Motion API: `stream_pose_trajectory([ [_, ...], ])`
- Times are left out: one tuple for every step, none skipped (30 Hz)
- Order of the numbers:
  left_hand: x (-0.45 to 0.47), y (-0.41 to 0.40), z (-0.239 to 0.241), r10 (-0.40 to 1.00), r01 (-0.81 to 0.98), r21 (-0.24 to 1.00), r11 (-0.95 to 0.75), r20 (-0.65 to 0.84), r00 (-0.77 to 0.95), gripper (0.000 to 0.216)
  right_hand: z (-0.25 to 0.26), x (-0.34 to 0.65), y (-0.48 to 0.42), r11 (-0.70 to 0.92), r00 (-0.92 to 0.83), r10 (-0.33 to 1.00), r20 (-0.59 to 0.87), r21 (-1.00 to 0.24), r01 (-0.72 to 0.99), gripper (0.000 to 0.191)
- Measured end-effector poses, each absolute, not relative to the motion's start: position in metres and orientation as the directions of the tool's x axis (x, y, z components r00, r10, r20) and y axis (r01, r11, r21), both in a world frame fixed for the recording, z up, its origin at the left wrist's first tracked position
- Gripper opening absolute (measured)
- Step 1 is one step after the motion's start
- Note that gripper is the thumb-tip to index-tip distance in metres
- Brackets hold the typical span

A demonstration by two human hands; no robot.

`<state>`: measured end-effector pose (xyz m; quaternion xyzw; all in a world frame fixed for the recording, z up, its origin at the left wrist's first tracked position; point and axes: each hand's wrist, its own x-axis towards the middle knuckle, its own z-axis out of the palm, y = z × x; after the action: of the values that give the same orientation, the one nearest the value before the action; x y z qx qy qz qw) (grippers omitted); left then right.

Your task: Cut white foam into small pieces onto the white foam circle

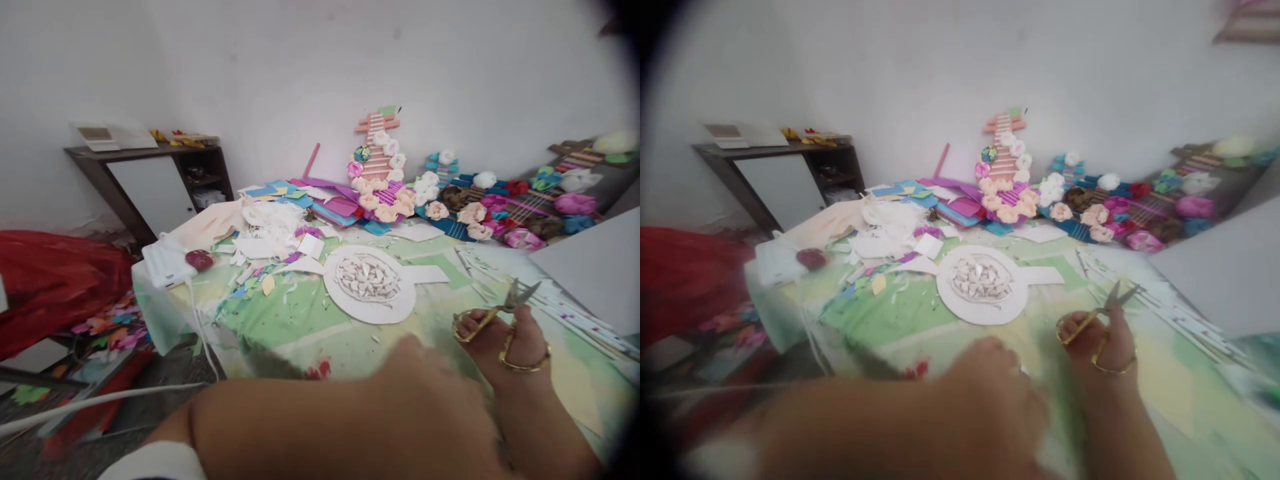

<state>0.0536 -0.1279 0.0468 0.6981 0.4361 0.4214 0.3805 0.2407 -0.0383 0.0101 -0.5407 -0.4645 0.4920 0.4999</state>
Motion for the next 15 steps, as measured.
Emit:
stream_pose_trajectory([
  [0.039, -0.121, 0.048, 0.918, 0.315, 0.878, -0.36, 0.275, 0.285, 0.028, 0.011, 0.237, -0.039, -0.073, 0.045, 0.996, -0.074, -0.997, -0.022, 0.05],
  [0.023, -0.111, 0.048, 0.908, 0.415, 0.814, -0.408, 0.312, 0.28, 0.031, 0.011, 0.234, -0.04, -0.077, 0.008, 0.997, -0.077, -0.996, -0.036, 0.049],
  [0.005, -0.097, 0.048, 0.918, 0.522, 0.755, -0.397, 0.329, 0.222, 0.032, 0.012, 0.232, -0.041, -0.082, -0.021, 0.996, -0.081, -0.996, -0.044, 0.049],
  [-0.013, -0.081, 0.047, 0.936, 0.605, 0.721, -0.339, 0.326, 0.135, 0.03, 0.012, 0.229, -0.041, -0.091, -0.038, 0.995, -0.089, -0.995, -0.049, 0.048],
  [-0.032, -0.062, 0.046, 0.947, 0.646, 0.709, -0.283, 0.311, 0.074, 0.029, 0.012, 0.227, -0.042, -0.106, -0.046, 0.994, -0.104, -0.993, -0.056, 0.048],
  [-0.049, -0.042, 0.046, 0.964, 0.672, 0.71, -0.211, 0.266, 0.023, 0.031, 0.012, 0.224, -0.042, -0.129, -0.053, 0.991, -0.126, -0.99, -0.064, 0.048],
  [-0.066, -0.022, 0.045, 0.979, 0.711, 0.692, -0.124, 0.202, -0.027, 0.034, 0.012, 0.222, -0.042, -0.151, -0.056, 0.988, -0.147, -0.986, -0.076, 0.048],
  [-0.08, -0.002, 0.044, 0.988, 0.767, 0.64, -0.043, 0.14, -0.061, 0.038, 0.012, 0.219, -0.042, -0.167, -0.056, 0.985, -0.163, -0.982, -0.091, 0.048],
  [-0.092, 0.017, 0.042, 0.989, 0.79, 0.613, 0.0, 0.116, -0.09, 0.04, 0.011, 0.217, -0.041, -0.183, -0.057, 0.982, -0.178, -0.977, -0.106, 0.048],
  [-0.1, 0.034, 0.04, 0.989, 0.805, 0.592, 0.035, 0.098, -0.115, 0.042, 0.01, 0.216, -0.039, -0.194, -0.053, 0.981, -0.189, -0.973, -0.125, 0.048],
  [-0.105, 0.049, 0.038, 0.987, 0.818, 0.571, 0.073, 0.077, -0.142, 0.044, 0.008, 0.215, -0.038, -0.199, -0.042, 0.98, -0.194, -0.969, -0.146, 0.049],
  [-0.107, 0.062, 0.035, 0.983, 0.827, 0.551, 0.113, 0.059, -0.173, 0.045, 0.007, 0.215, -0.036, -0.202, -0.032, 0.979, -0.199, -0.965, -0.167, 0.048],
  [-0.107, 0.072, 0.031, 0.977, 0.832, 0.534, 0.152, 0.047, -0.209, 0.046, 0.005, 0.215, -0.034, -0.202, -0.025, 0.979, -0.201, -0.961, -0.189, 0.048],
  [-0.106, 0.08, 0.027, 0.969, 0.833, 0.521, 0.188, 0.04, -0.244, 0.048, 0.003, 0.216, -0.032, -0.201, -0.025, 0.979, -0.2, -0.957, -0.207, 0.047],
  [-0.104, 0.085, 0.023, 0.959, 0.83, 0.513, 0.22, 0.042, -0.28, 0.051, 0.002, 0.217, -0.031, -0.196, -0.028, 0.98, -0.195, -0.955, -0.222, 0.047],
])
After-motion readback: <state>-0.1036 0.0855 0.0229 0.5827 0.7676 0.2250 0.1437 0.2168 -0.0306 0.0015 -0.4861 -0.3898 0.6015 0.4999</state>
